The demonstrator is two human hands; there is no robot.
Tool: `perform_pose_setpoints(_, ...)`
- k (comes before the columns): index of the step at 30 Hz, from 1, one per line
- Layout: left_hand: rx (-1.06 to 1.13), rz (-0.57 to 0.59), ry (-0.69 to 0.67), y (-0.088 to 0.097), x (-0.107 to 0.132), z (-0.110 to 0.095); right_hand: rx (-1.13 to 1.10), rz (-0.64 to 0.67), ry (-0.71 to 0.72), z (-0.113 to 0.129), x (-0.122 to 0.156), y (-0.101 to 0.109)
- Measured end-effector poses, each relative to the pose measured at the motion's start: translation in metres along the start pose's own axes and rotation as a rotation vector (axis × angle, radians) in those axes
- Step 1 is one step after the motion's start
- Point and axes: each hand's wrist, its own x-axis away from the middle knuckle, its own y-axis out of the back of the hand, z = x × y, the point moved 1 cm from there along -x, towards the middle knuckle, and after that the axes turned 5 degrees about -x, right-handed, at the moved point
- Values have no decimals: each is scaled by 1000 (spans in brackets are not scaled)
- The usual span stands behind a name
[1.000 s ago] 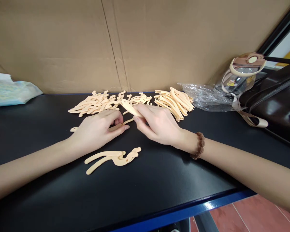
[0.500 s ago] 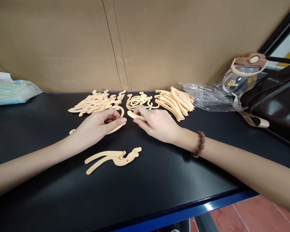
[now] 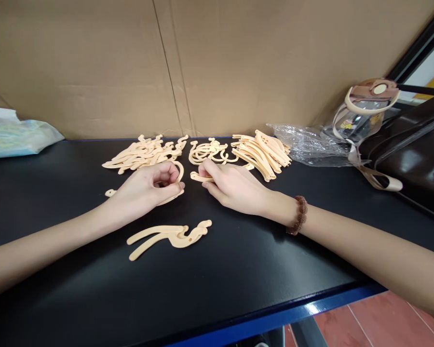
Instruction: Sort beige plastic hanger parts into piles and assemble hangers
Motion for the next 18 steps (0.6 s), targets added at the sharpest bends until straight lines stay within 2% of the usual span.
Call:
perform_pose_setpoints(5, -32, 127, -112, 0, 0, -4, -22, 13, -10, 2, -1, 1)
perform_pose_setpoints(8, -10, 179, -111, -1, 0, -6, -21, 9, -29, 1, -1, 1)
perform_pose_setpoints(10, -42, 153, -66, -2, 1, -8, -16, 3, -25, 0, -1, 1)
perform_pose_setpoints(13, -185, 48, -41, -2, 4, -11, -11, 2, -3, -1, -1, 0)
perform_pose_setpoints(16, -313, -22, -104, -1, 7, -13, -7, -7, 10, 0, -2, 0)
perform_pose_setpoints(18, -297, -53, -152, -1, 9, -12, -12, -10, 10, 0, -1, 0)
